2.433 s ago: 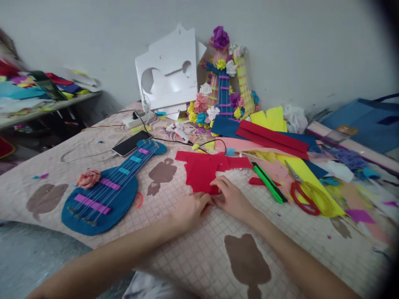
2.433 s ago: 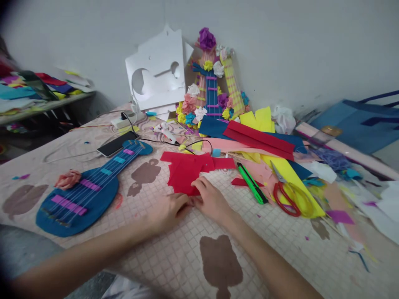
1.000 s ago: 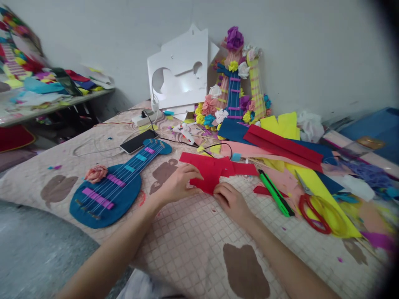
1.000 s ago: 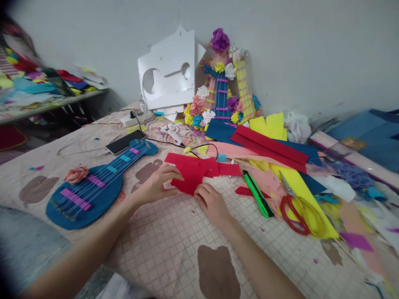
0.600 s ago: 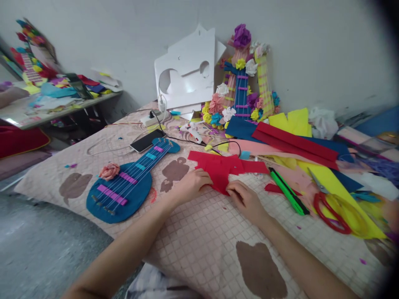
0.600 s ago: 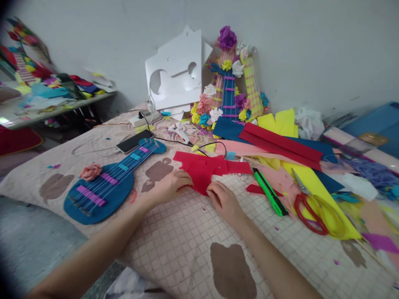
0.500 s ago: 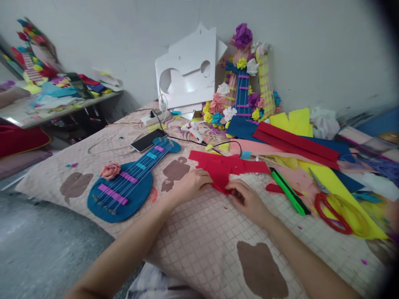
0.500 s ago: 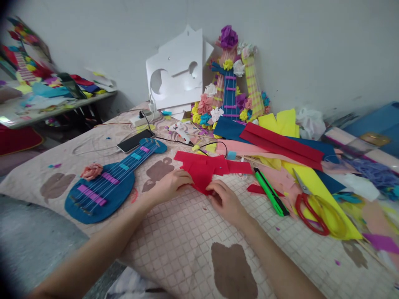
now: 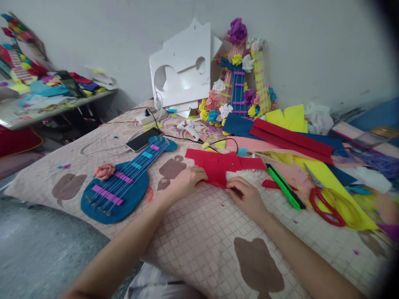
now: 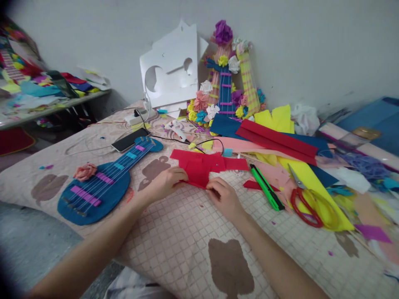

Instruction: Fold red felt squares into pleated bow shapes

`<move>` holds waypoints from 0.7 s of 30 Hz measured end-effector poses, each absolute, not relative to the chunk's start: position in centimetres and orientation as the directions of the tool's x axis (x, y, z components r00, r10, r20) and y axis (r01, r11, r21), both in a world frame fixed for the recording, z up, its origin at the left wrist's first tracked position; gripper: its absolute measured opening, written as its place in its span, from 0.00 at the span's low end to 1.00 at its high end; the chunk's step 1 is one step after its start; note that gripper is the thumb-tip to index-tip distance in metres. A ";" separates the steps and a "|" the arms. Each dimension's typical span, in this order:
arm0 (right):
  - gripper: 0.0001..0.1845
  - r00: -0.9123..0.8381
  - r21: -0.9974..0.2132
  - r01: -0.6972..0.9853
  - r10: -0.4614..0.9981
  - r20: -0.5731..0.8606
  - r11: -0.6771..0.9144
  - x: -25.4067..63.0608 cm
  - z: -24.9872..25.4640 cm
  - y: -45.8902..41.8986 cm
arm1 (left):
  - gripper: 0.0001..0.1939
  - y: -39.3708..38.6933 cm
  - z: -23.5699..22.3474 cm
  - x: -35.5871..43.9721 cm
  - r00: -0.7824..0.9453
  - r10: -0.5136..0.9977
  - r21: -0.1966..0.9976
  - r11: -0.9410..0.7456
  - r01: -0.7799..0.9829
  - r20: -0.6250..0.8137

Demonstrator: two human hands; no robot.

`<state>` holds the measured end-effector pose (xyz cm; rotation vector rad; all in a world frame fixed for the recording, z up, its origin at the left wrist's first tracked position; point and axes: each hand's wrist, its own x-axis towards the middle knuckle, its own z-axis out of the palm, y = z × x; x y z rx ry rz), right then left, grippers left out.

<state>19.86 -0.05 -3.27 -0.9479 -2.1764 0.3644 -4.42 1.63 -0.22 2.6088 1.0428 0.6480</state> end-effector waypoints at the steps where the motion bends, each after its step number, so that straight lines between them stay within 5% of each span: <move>1: 0.07 -0.467 -0.504 0.520 0.724 0.508 0.690 19.9 -3.3 -0.1 | 0.08 1.6 -0.2 -4.4 0.643 0.704 0.386 -0.706 0.593 0.301; 15: 0.09 -0.418 -0.675 0.506 0.837 0.352 0.536 20.5 -3.0 0.5 | 0.12 1.6 -0.3 -5.6 0.656 0.704 0.407 -0.702 0.585 0.271; 21: 0.15 -0.603 -0.622 0.449 0.731 0.318 0.641 21.2 -2.5 0.7 | 0.06 1.5 -0.1 -5.7 0.665 0.708 0.433 -0.690 0.580 0.238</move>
